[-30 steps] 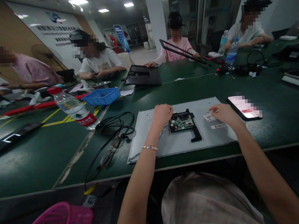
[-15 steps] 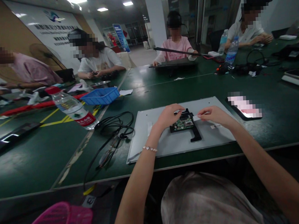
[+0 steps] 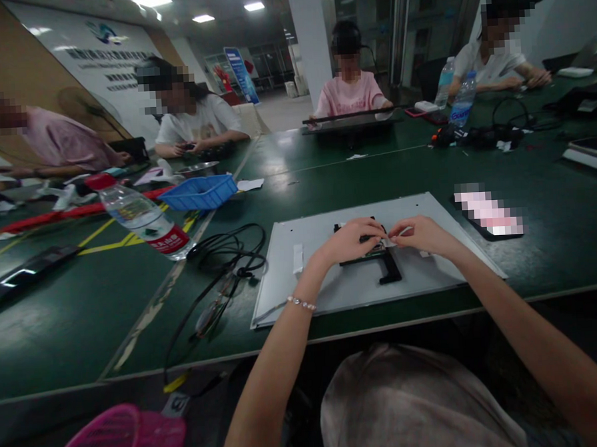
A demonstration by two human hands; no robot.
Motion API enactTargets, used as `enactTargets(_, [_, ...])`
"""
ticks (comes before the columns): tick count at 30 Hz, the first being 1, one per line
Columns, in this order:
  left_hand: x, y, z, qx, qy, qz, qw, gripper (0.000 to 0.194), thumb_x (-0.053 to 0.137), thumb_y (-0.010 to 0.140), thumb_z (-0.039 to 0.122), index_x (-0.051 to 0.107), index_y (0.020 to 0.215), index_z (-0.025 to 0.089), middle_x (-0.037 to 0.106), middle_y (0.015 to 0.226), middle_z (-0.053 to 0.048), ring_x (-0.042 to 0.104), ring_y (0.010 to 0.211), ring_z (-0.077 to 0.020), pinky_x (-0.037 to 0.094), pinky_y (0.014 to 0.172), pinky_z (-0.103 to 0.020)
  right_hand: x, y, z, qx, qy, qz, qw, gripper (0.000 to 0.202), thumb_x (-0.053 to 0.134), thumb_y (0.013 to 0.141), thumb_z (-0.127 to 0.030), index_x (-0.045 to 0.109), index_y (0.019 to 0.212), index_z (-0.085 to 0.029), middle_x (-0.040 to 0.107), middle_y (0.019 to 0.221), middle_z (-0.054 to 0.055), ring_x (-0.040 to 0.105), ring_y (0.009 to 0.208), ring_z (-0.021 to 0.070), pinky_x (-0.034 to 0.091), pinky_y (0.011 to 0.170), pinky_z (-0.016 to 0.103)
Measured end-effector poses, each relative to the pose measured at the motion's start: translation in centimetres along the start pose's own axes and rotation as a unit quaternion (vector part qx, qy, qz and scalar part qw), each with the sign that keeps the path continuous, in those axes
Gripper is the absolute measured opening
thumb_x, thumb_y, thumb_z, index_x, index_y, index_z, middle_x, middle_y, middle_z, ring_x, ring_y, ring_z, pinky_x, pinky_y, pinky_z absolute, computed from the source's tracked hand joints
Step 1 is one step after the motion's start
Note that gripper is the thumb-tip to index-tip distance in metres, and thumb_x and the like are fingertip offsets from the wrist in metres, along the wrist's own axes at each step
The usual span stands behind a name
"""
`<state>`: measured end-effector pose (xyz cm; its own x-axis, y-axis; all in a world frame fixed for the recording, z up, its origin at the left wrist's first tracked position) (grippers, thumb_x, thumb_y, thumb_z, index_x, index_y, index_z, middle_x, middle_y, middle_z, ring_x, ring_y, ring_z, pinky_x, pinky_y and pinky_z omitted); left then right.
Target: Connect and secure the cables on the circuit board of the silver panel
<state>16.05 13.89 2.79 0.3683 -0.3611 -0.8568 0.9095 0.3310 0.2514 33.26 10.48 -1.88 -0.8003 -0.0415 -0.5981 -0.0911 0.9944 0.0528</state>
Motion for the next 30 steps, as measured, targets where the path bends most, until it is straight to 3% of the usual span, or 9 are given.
enactTargets(14, [0.9, 0.2, 0.1, 0.006, 0.041, -0.017, 0.999, 0.025, 0.049, 0.09, 0.018, 0.071, 0.1, 0.018, 0.063, 0.112, -0.008, 0.058, 0.106, -0.0181, 0.043, 0.099, -0.034, 0.2, -0.1, -0.4, -0.113, -0.125, 0.038, 0.985, 0.011, 0.062, 0.076, -0.022, 0.073, 0.079, -0.02, 0.067, 0.084, 0.005, 0.062, 0.075, 0.0178, 0.049, 0.071, 0.031])
enactTargets(17, [0.0, 0.3, 0.1, -0.001, 0.048, -0.001, 0.999, 0.025, 0.049, 0.089, 0.018, 0.07, 0.103, 0.018, 0.064, 0.112, -0.008, 0.058, 0.107, -0.0176, 0.044, 0.098, -0.032, -0.1, -0.3, -0.7, -0.12, -0.111, 0.048, 0.985, 0.013, 0.06, 0.079, -0.022, 0.072, 0.082, -0.02, 0.067, 0.087, 0.006, 0.062, 0.078, 0.018, 0.05, 0.072, 0.031])
enactTargets(20, [-2.6, -0.2, 0.3, -0.043, 0.079, 0.027, 0.996, 0.028, 0.047, 0.089, 0.018, 0.067, 0.108, 0.017, 0.064, 0.113, -0.008, 0.059, 0.107, -0.0174, 0.045, 0.097, -0.032, -0.5, -0.5, -1.3, -0.122, -0.08, 0.07, 0.987, 0.016, 0.057, 0.083, -0.025, 0.071, 0.084, -0.019, 0.067, 0.09, 0.007, 0.062, 0.083, 0.0189, 0.052, 0.07, 0.03])
enactTargets(25, [-6.8, -4.6, 1.1, -0.161, 0.176, 0.0, 0.971, 0.029, 0.046, 0.089, 0.023, 0.067, 0.108, 0.017, 0.066, 0.113, -0.007, 0.06, 0.105, -0.0198, 0.045, 0.097, -0.034, -0.9, -1.0, -2.6, -0.145, -0.068, 0.095, 0.983, 0.016, 0.055, 0.084, -0.023, 0.07, 0.086, -0.018, 0.068, 0.095, 0.007, 0.063, 0.087, 0.0194, 0.053, 0.071, 0.032])
enactTargets(27, [-7.2, -7.5, 1.4, -0.213, 0.201, 0.002, 0.956, 0.032, 0.044, 0.09, 0.026, 0.065, 0.112, 0.017, 0.066, 0.116, -0.008, 0.06, 0.108, -0.0217, 0.044, 0.099, -0.036, -0.9, -1.2, -2.9, -0.157, -0.065, 0.094, 0.981, 0.017, 0.054, 0.085, -0.023, 0.07, 0.087, -0.019, 0.068, 0.096, 0.007, 0.063, 0.089, 0.0194, 0.053, 0.072, 0.032])
enactTargets(30, [-6.5, -11.9, 1.7, -0.28, 0.223, 0.027, 0.933, 0.036, 0.045, 0.087, 0.021, 0.062, 0.118, 0.016, 0.063, 0.121, -0.008, 0.058, 0.112, -0.0225, 0.043, 0.101, -0.036, -0.8, -1.4, -3.1, -0.169, -0.066, 0.095, 0.979, 0.017, 0.053, 0.085, -0.024, 0.069, 0.087, -0.019, 0.069, 0.097, 0.007, 0.063, 0.089, 0.0195, 0.053, 0.072, 0.032])
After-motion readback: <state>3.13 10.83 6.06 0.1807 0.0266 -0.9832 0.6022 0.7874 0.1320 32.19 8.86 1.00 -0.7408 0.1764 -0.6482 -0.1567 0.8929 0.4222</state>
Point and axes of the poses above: each hand's wrist, its own y-axis towards the middle knuckle, its own x-axis out of the palm, z = x × y, the point moved 4 cm from there along y, towards the middle knuckle
